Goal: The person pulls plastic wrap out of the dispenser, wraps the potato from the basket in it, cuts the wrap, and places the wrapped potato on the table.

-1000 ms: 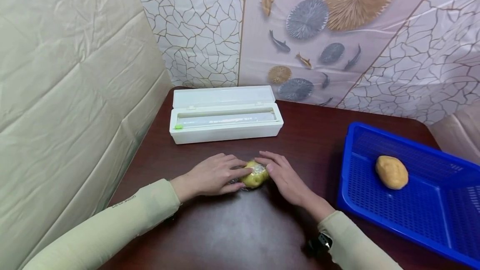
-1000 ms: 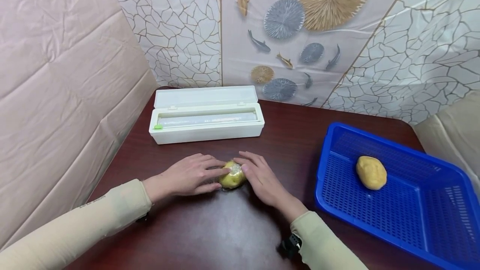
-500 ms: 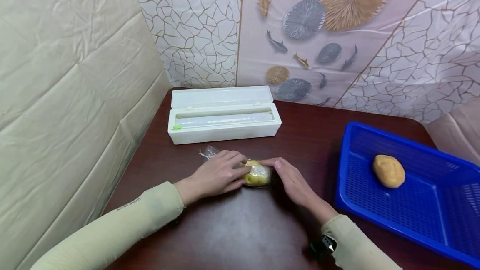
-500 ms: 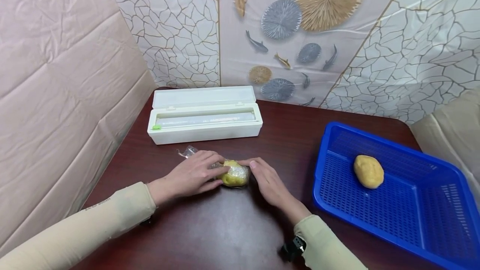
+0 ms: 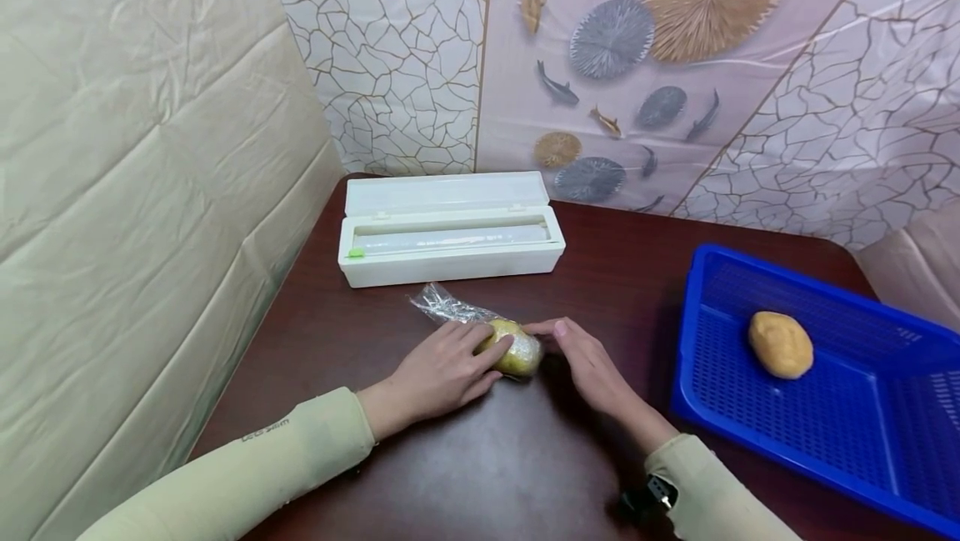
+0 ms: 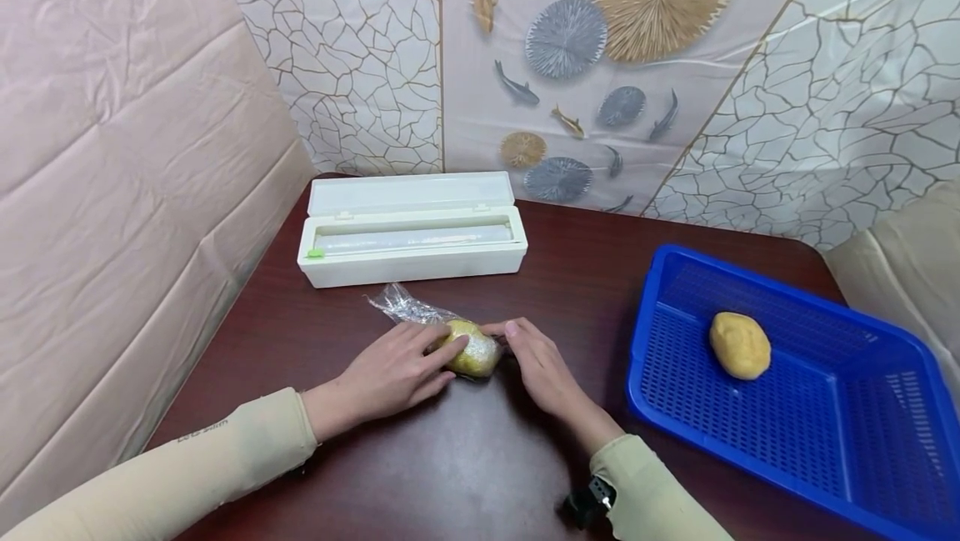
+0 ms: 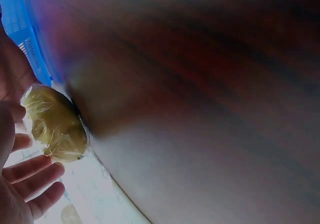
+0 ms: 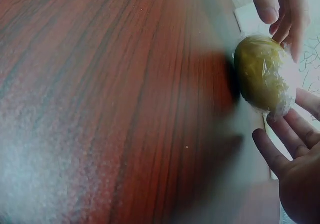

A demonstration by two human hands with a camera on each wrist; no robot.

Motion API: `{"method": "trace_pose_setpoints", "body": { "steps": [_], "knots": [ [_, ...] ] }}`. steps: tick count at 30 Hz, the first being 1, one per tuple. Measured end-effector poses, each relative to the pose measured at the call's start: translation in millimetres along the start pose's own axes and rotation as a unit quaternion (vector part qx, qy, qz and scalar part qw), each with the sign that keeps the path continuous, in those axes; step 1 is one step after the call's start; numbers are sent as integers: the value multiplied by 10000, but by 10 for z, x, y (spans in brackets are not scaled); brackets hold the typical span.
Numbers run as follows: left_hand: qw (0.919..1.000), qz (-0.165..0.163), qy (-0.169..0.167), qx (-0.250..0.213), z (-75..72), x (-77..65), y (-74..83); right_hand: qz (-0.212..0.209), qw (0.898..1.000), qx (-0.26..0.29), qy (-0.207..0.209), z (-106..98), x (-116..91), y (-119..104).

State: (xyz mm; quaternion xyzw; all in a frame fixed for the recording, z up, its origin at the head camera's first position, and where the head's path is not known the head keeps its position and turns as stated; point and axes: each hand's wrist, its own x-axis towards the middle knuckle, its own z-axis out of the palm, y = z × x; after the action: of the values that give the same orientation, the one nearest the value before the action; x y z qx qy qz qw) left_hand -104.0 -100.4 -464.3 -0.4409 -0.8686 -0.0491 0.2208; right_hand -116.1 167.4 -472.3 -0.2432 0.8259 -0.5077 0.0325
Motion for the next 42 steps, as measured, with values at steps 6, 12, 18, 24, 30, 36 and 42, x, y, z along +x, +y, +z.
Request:
{"method": "trace_pose_setpoints", "body": {
  "steps": [6, 12, 18, 24, 30, 36, 42],
  "knots": [
    [10000, -14, -31, 40, 8, -38, -7, 109, 9999, -56, 76, -2, -7, -9],
    [9998, -67, -167, 26, -33, -35, -16, 153, 9998, 42, 92, 10, -28, -44],
    [9990, -60, -424, -139, -107, 16, -17, 230, 9996, 147, 16, 12, -83, -85],
    [9961, -99, -670, -559, -160, 25, -12, 217, 9984, 525, -21, 40, -167, -90],
    [9884, -393, -1097, -978, -186, 20, -7, 224, 9963, 818, -103, 46, -207, -100],
    [9822, -525, -1338, -1207, -182, 30, -21, 540, 9905, 1262, -66, 38, -158, -69],
    [9859, -369, -1178, -1127, -168, 31, -37, 1482, 9676, 2042, 52, 35, -29, 33]
  ]
}}
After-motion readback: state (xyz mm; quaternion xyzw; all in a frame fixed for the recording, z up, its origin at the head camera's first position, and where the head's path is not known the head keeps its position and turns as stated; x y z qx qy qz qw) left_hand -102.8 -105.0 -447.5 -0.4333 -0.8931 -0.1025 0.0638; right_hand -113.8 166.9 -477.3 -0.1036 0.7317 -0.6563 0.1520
